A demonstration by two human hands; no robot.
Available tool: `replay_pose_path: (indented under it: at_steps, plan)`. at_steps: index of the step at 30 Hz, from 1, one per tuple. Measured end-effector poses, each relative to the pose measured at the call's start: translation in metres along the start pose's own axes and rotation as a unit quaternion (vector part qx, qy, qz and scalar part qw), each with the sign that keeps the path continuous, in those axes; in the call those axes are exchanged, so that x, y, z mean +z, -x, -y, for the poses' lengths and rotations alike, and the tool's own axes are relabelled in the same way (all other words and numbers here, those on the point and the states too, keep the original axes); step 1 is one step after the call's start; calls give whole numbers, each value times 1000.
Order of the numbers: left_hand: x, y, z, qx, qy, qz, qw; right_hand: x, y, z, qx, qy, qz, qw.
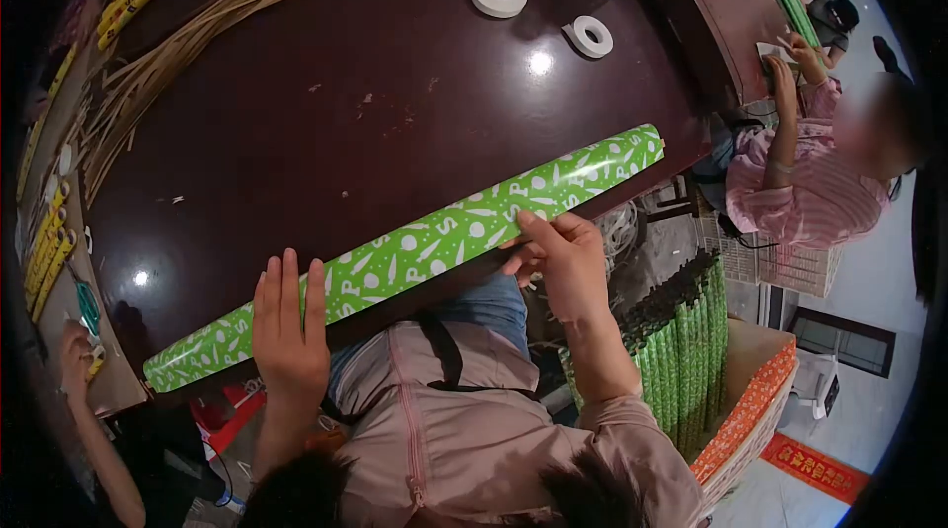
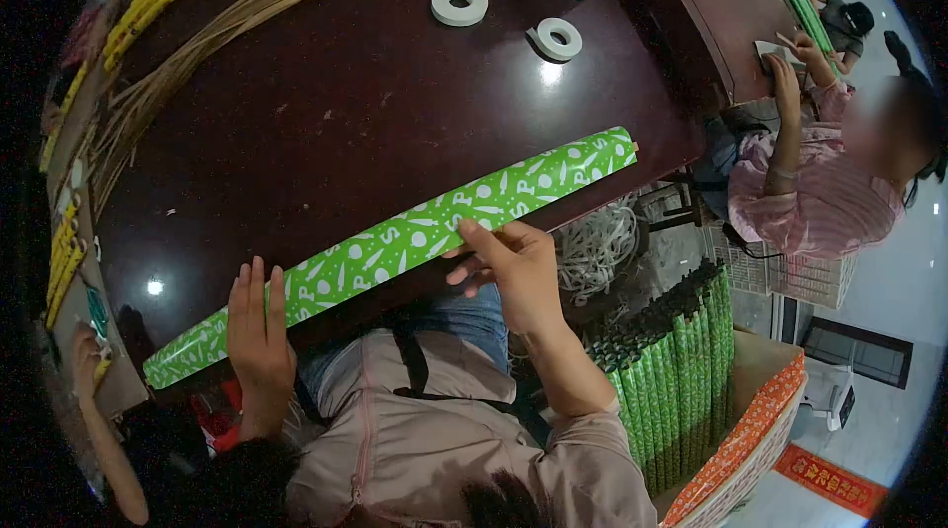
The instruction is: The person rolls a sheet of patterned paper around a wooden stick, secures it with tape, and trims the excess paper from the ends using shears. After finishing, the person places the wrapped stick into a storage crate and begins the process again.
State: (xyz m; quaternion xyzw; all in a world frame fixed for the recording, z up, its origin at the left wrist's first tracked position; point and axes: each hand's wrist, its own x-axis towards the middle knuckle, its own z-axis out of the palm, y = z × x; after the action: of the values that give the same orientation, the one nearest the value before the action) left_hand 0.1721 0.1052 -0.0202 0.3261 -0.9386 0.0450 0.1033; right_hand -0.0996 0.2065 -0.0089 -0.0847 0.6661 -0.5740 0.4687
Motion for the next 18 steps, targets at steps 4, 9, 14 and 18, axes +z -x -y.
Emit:
replay_pose_path:
  at_steps: [4, 9, 14, 18]
  plan:
    - [-4, -2, 1, 0, 16, 15, 1000, -4, -2, -1, 40, -22, 20, 999]
    - [-8, -6, 1, -12, 45, 33, 998, -3, -1, -1, 53, -39, 14, 998]
    - [-5, -3, 2, -7, 39, 25, 999, -9, 7, 0, 55, -61, 39, 996]
    - [-10, -6, 1, -8, 46, 28, 999, -3, 22, -11, 36, -107, 13, 994]
